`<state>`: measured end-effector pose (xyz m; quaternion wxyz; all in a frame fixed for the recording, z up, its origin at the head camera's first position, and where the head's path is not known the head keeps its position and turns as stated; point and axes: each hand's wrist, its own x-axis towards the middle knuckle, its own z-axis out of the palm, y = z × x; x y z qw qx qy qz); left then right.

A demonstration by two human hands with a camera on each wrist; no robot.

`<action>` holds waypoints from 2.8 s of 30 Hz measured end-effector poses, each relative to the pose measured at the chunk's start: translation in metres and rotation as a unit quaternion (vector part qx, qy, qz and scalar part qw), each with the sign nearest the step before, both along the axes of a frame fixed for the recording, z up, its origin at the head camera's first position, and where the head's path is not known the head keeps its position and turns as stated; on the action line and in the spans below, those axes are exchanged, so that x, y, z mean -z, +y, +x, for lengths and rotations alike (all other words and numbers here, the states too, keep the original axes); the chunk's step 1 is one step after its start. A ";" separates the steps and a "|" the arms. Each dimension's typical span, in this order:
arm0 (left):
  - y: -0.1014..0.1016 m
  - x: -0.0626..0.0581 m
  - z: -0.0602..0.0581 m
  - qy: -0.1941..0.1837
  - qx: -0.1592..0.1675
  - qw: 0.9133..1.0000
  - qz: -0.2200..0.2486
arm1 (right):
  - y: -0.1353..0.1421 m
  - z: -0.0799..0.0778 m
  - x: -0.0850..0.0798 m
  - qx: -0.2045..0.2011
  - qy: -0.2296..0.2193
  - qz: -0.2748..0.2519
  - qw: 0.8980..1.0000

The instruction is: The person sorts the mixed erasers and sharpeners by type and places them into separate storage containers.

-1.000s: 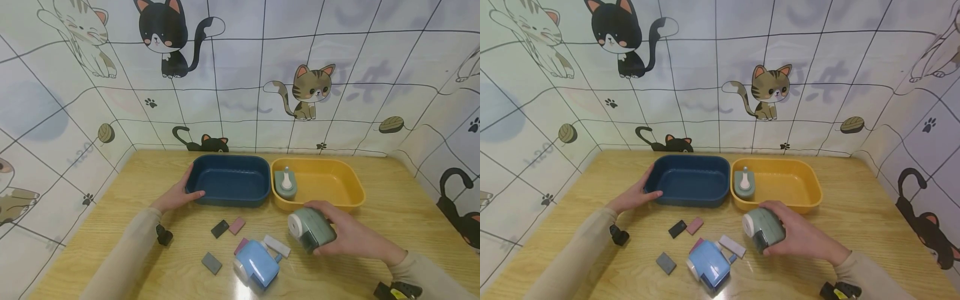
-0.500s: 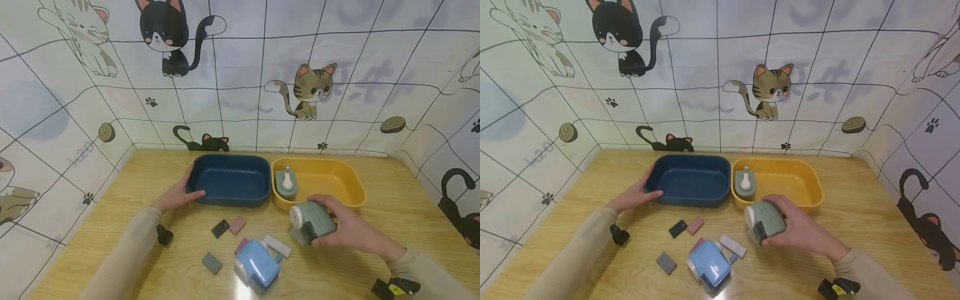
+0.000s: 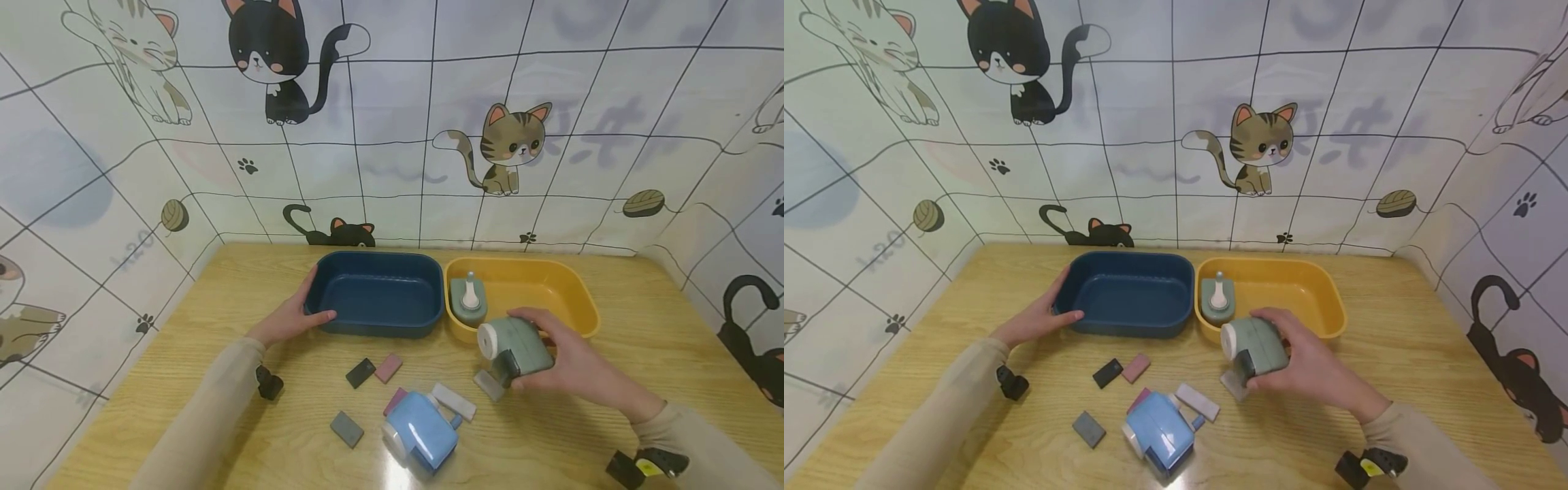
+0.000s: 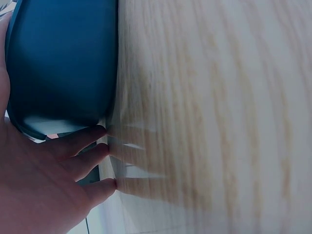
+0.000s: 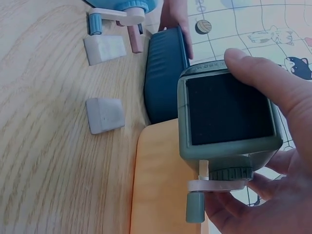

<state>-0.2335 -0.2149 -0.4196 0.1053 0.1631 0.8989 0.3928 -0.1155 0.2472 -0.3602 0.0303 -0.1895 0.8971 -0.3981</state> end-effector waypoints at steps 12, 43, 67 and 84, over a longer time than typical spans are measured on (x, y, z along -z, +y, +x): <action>0.001 -0.002 0.001 -0.002 -0.001 1.000 0.002 | 0.009 -0.008 -0.004 0.023 -0.008 -0.006 1.000; -0.001 0.003 -0.003 0.005 0.002 1.000 0.004 | 0.020 -0.052 -0.022 0.076 -0.046 0.009 0.996; 0.000 0.000 -0.003 0.003 0.002 1.000 0.001 | 0.008 -0.086 -0.008 0.077 -0.009 0.041 0.996; -0.001 0.001 -0.004 0.003 0.004 1.000 0.014 | 0.002 -0.114 0.000 0.071 -0.028 0.058 0.995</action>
